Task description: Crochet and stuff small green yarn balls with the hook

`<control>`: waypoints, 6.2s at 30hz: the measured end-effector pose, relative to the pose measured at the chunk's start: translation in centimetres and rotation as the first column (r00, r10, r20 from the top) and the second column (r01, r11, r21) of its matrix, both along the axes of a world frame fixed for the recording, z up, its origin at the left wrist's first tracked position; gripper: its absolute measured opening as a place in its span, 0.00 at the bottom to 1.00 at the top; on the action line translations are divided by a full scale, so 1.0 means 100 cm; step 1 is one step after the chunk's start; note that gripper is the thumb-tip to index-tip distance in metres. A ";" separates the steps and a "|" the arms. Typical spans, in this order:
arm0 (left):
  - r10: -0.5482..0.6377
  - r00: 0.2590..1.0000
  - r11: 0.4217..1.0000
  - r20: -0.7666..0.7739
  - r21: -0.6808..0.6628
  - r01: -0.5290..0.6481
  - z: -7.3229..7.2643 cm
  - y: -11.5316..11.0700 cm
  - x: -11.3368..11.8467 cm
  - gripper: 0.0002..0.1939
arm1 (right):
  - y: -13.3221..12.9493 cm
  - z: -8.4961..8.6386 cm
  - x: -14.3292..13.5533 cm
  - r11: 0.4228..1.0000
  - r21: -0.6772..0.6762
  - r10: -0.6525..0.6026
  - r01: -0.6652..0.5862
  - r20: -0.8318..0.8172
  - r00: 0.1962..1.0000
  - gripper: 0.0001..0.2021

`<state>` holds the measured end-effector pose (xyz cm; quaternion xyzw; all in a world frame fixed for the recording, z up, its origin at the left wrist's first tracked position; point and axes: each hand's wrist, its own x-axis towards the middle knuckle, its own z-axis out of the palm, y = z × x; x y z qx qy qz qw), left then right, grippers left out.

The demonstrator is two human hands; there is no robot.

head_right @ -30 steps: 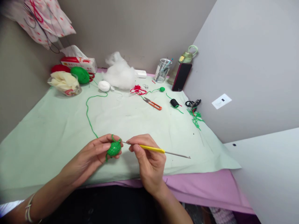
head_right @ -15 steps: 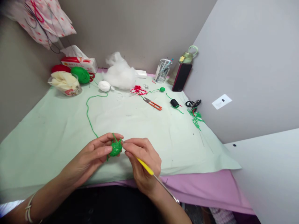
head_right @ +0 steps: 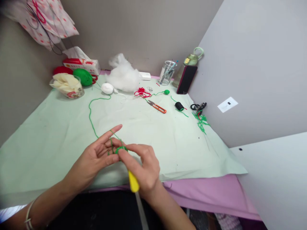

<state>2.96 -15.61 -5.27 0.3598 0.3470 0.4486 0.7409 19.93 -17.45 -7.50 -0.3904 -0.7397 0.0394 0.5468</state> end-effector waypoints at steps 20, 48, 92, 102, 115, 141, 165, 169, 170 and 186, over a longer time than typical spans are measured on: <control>-0.002 0.996 0.992 0.092 -0.129 0.014 -0.003 -0.004 0.005 0.24 | 0.004 -0.002 -0.002 0.999 -0.021 -0.027 0.025 -0.129 0.991 0.19; -0.103 0.979 0.984 0.174 -0.125 0.126 0.003 0.005 -0.009 0.23 | 0.018 0.010 0.004 0.785 -0.298 0.083 -0.544 -0.818 0.569 0.07; 0.235 0.968 0.972 -0.090 0.017 -0.234 0.004 0.002 -0.001 0.21 | 0.016 0.007 -0.016 0.851 -0.302 0.058 -0.429 -0.759 0.649 0.08; 0.082 0.990 0.996 -0.116 -0.014 -0.084 0.005 0.004 -0.007 0.20 | 0.016 0.012 -0.005 0.846 -0.294 0.062 -0.446 -0.776 0.628 0.10; 0.164 0.986 0.985 -0.019 -0.042 -0.165 -0.002 -0.001 0.007 0.29 | 0.003 -0.002 -0.018 0.998 -0.064 0.008 -0.016 -0.120 0.993 0.18; 0.077 0.996 0.978 0.055 -0.197 -0.064 0.005 0.006 0.003 0.24 | 0.012 0.016 -0.007 0.955 -0.225 0.070 -0.192 -0.458 0.886 0.14; -0.016 0.992 0.982 0.123 -0.183 0.039 0.005 0.008 -0.002 0.26 | 0.018 0.011 -0.002 0.894 -0.284 0.081 -0.346 -0.658 0.748 0.09; 0.026 0.998 0.994 0.055 -0.112 -0.020 0.007 0.007 -0.001 0.26 | 0.017 0.016 -0.003 0.857 -0.310 0.081 -0.412 -0.708 0.702 0.09; 0.068 0.997 0.995 0.022 -0.078 -0.066 0.007 0.005 0.002 0.28 | 0.015 0.015 -0.005 0.871 -0.322 0.077 -0.371 -0.656 0.751 0.09; 0.081 0.997 0.993 0.014 -0.084 -0.080 0.005 0.001 0.005 0.27 | 0.016 0.013 -0.015 0.868 -0.333 0.083 -0.368 -0.634 0.769 0.08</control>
